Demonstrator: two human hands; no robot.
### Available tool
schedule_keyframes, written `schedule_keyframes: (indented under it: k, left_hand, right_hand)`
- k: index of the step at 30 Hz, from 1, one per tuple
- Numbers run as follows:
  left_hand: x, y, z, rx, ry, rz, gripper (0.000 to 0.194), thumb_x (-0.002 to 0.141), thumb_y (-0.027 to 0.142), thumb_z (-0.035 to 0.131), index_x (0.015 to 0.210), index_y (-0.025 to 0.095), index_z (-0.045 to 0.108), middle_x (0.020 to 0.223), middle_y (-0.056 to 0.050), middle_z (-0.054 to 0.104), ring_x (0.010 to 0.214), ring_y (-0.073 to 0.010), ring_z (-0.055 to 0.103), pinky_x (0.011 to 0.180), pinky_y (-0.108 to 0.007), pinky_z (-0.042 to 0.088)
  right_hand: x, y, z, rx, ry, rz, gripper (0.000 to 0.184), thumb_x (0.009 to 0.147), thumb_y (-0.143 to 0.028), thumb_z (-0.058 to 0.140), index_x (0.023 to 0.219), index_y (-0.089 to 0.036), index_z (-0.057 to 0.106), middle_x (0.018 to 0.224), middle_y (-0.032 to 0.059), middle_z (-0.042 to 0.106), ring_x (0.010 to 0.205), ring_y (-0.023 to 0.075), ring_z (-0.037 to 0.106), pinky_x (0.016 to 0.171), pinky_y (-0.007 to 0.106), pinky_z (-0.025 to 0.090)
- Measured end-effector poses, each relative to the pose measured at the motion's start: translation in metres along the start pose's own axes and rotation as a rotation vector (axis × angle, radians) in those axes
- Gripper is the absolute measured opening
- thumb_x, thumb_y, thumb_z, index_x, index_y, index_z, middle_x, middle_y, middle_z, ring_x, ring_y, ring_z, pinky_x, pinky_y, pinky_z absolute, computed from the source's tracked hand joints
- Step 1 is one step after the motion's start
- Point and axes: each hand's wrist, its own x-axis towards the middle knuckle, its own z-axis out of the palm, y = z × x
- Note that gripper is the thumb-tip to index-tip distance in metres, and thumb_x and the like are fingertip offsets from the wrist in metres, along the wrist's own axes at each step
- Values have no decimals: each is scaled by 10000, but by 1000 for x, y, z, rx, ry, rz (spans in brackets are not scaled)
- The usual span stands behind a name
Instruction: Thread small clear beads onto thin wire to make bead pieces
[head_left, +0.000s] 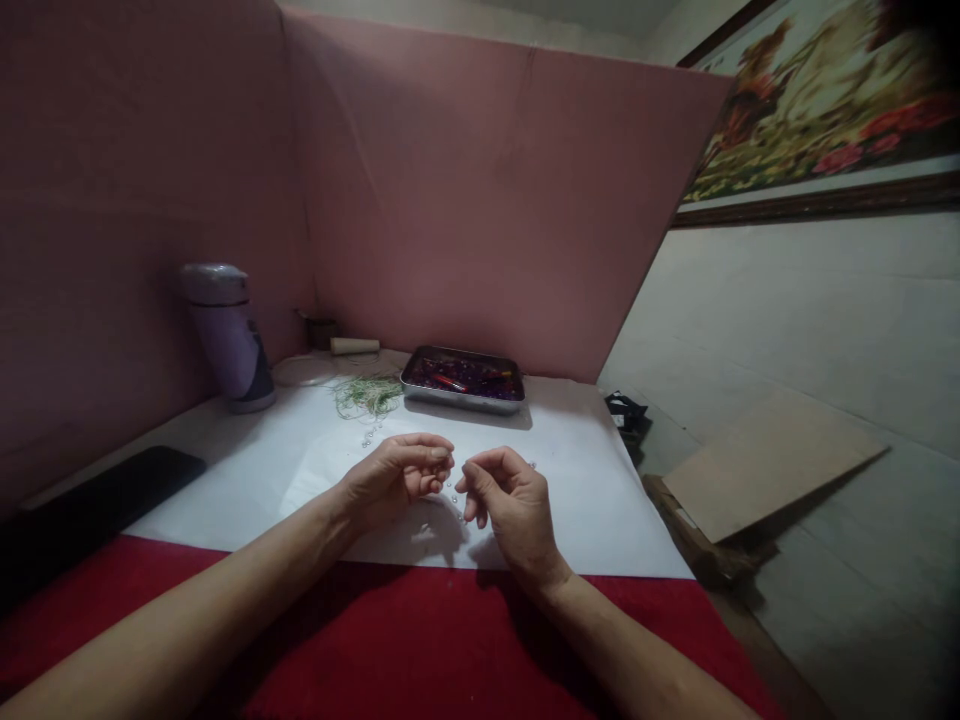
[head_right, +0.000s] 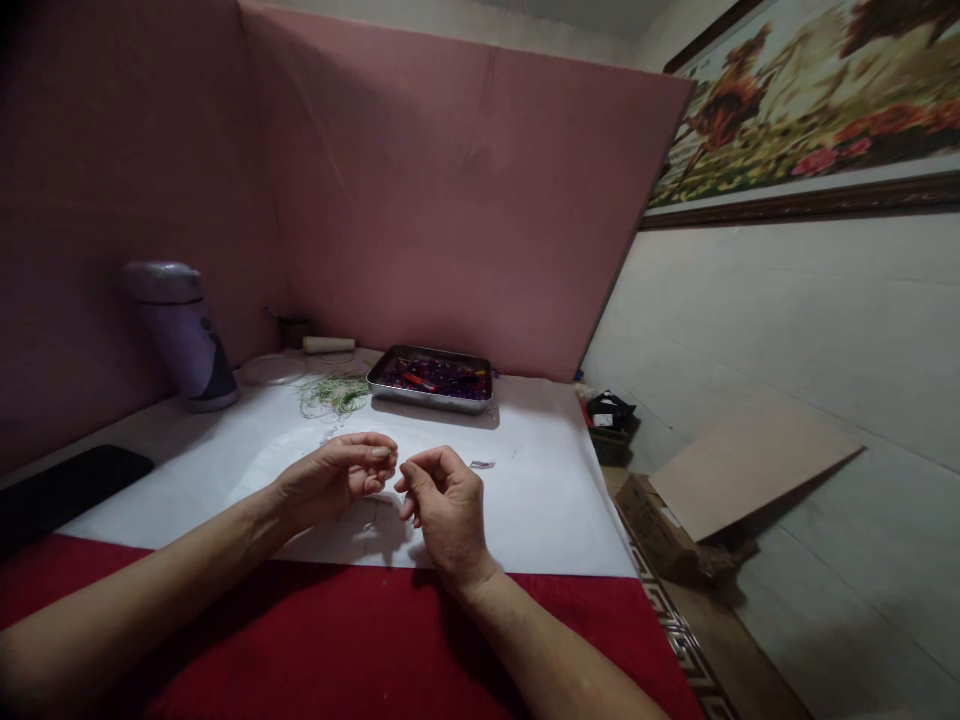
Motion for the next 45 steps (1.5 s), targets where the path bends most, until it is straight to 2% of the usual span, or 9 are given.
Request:
schedule_keyframes:
  k: [32,45]
  left_hand:
    - [2,-2,-2,42,-34,34,89,671,69,625,757,85,639,636,-40,568,590,-88,519,538,-183,400]
    - [0,-3,0,93,-74,10,60,663,107,636,722,96,631,606,-31,582,506,-63,470,521,-190,368]
  right_hand:
    - [1,-1,1,8,3,1,148,781,-273,596,728,-150,533,607,-15,600,388,59,493,358,168,346]
    - [-1,-3,2,-7,2,12,152,780,-273,595,719,-149,532,600,-13,592,391,63,495,363,174,347]
